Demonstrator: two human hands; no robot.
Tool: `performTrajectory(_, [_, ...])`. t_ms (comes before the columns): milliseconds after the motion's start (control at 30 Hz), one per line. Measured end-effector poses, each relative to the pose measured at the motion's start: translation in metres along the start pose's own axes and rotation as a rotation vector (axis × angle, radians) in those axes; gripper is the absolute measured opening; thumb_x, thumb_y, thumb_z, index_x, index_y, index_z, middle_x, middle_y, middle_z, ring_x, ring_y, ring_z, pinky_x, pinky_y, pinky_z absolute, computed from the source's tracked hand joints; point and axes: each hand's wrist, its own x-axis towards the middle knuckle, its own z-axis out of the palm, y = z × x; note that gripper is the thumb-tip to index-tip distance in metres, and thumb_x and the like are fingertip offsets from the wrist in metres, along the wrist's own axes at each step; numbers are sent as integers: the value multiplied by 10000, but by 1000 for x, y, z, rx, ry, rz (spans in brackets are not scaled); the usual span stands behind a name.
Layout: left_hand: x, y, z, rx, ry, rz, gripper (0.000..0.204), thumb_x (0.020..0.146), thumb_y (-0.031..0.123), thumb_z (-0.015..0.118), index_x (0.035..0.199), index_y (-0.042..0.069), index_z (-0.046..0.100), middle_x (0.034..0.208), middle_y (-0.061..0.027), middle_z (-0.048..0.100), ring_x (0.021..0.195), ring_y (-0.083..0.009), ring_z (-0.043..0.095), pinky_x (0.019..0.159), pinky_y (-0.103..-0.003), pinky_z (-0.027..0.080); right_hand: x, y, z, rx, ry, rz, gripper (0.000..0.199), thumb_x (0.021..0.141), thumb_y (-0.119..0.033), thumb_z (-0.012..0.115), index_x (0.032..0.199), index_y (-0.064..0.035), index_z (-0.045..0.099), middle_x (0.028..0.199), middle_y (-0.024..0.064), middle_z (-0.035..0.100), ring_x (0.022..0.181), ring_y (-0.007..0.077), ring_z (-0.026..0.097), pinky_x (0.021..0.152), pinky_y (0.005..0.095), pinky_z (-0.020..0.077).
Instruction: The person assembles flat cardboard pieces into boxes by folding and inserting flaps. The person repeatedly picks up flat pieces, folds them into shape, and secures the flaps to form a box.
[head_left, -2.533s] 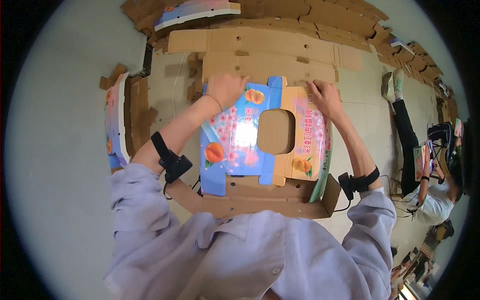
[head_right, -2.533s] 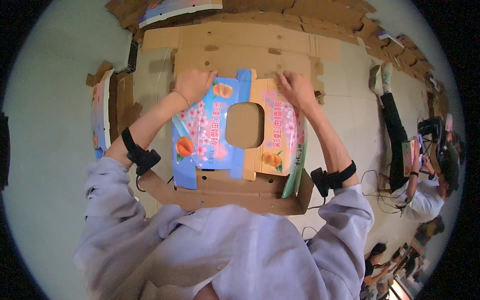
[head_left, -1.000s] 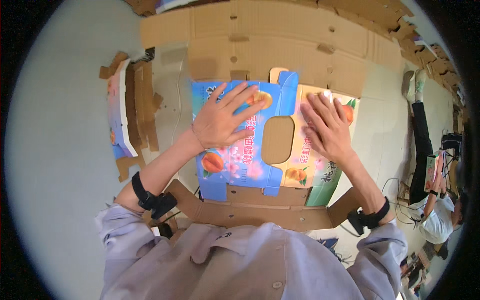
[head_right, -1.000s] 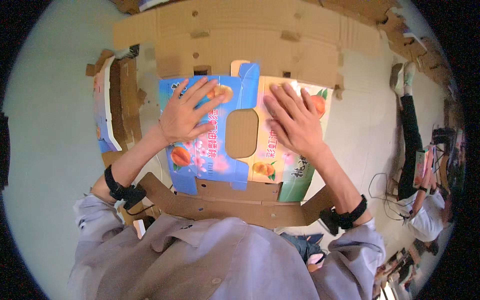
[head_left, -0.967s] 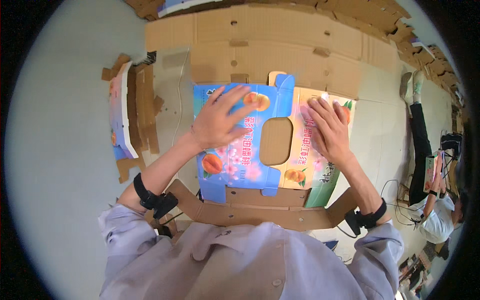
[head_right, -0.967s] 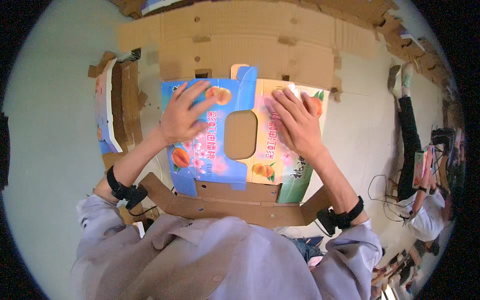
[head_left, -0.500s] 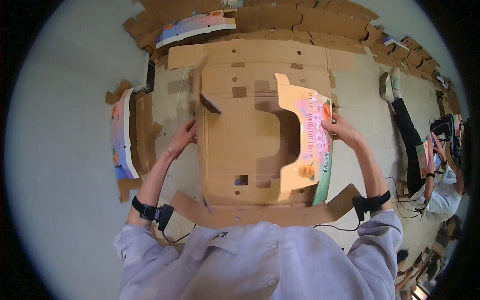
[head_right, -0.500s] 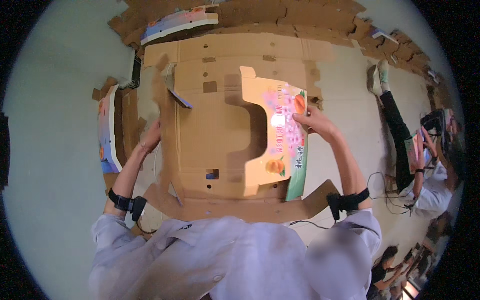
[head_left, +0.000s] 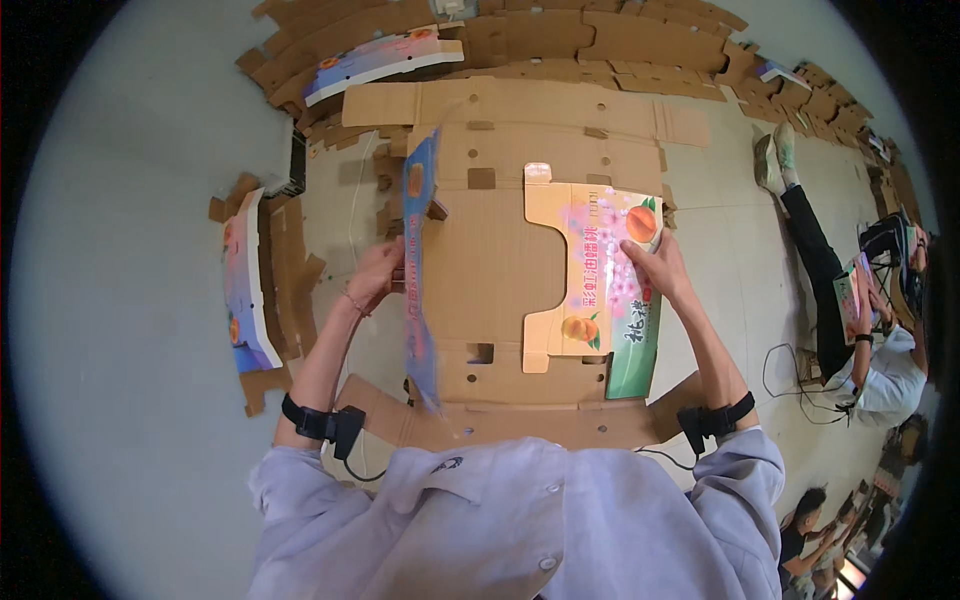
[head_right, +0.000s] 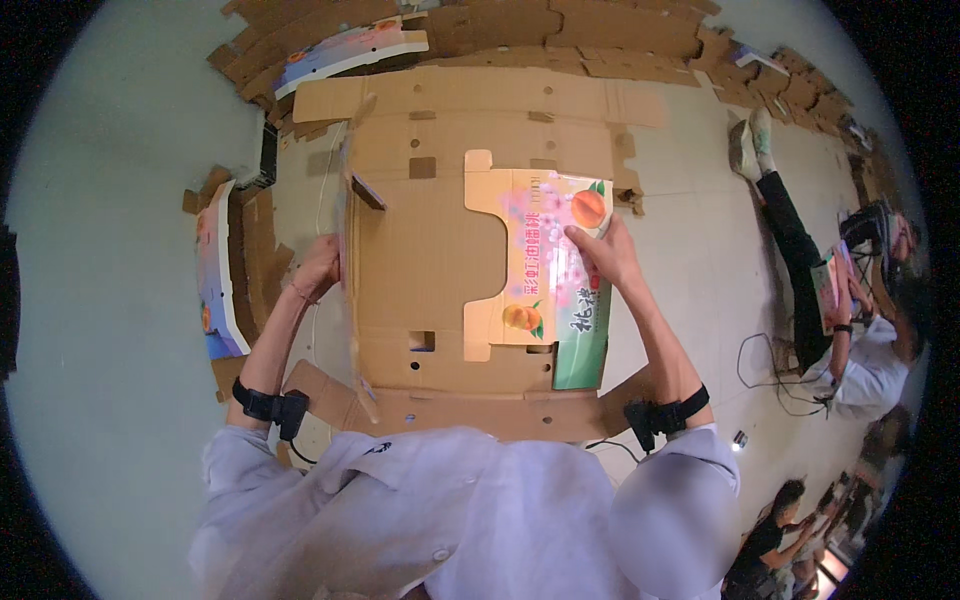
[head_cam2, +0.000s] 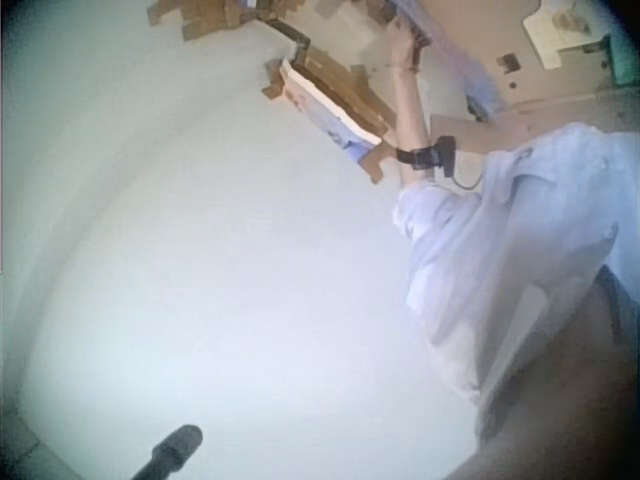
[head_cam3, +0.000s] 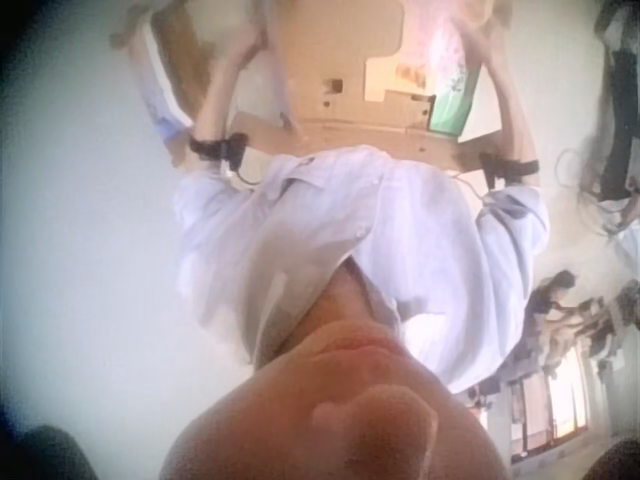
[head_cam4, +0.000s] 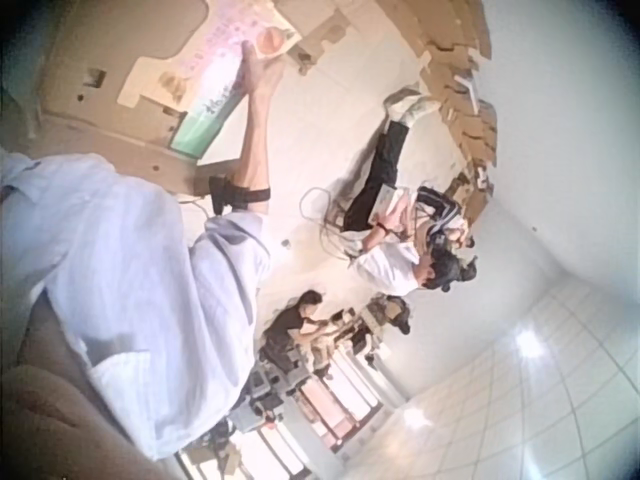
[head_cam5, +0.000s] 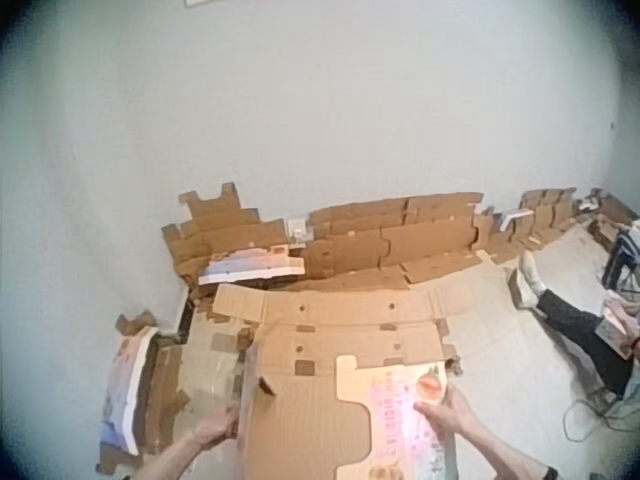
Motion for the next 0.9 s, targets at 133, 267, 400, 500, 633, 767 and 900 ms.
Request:
performTrajectory(133, [2, -10, 4, -17, 79, 54, 524, 889, 566, 458, 1018, 71, 574, 876, -22, 610, 738, -113, 585, 639, -293, 494, 1, 5, 6, -72, 163, -80, 623, 704, -335, 748, 1131, 21, 467, 968, 160, 607, 857, 252, 612, 737, 353, 488])
performTrajectory(267, [-2, -15, 13, -120, 155, 98, 580, 858, 619, 463, 1020, 73, 575, 846, -16, 602, 715, -110, 570, 611, -296, 480, -2, -45, 3, -724, 390, -398, 660, 682, -293, 748, 1198, -11, 448, 1171, 190, 514, 1052, 325, 529, 846, 390, 454])
performTrajectory(400, [-2, -17, 10, -90, 147, 103, 592, 854, 633, 452, 1024, 79, 574, 826, -12, 602, 715, -113, 573, 607, -288, 481, 14, -105, 50, -594, -138, -853, 632, 706, -207, 692, 1275, -65, 456, 1315, 170, 406, 1190, 366, 416, 986, 409, 376])
performTrajectory(500, [7, -30, 4, -71, 98, 108, 594, 856, 636, 442, 1036, 85, 572, 832, -14, 613, 751, -117, 593, 614, -282, 491, 26, -104, 118, -173, -235, -842, 570, 757, -249, 638, 1253, -21, 475, 1270, 169, 463, 1153, 330, 461, 986, 388, 364])
performTrajectory(633, [-4, -22, 17, -124, 153, 18, 582, 867, 628, 429, 1031, 88, 570, 842, -2, 608, 741, -105, 585, 609, -268, 482, 23, -120, 171, 11, -312, -837, 606, 756, -249, 634, 1293, -37, 449, 1256, 171, 485, 1146, 313, 460, 989, 388, 354])
performTrajectory(767, [-8, -21, 20, -152, 240, 15, 568, 873, 617, 430, 1025, 88, 569, 830, 14, 583, 700, -83, 557, 583, -250, 463, 25, -126, 175, 55, -426, -850, 604, 756, -182, 635, 1313, -48, 446, 1227, 181, 532, 1153, 320, 488, 952, 370, 396])
performTrajectory(900, [-2, -30, -1, -88, 125, -9, 537, 917, 528, 429, 1138, 47, 517, 939, -22, 600, 792, -107, 587, 632, -257, 501, 37, -129, 171, 432, -965, -538, 684, 756, 11, 544, 1398, -43, 315, 1405, 127, 378, 1303, 238, 350, 979, 338, 388])
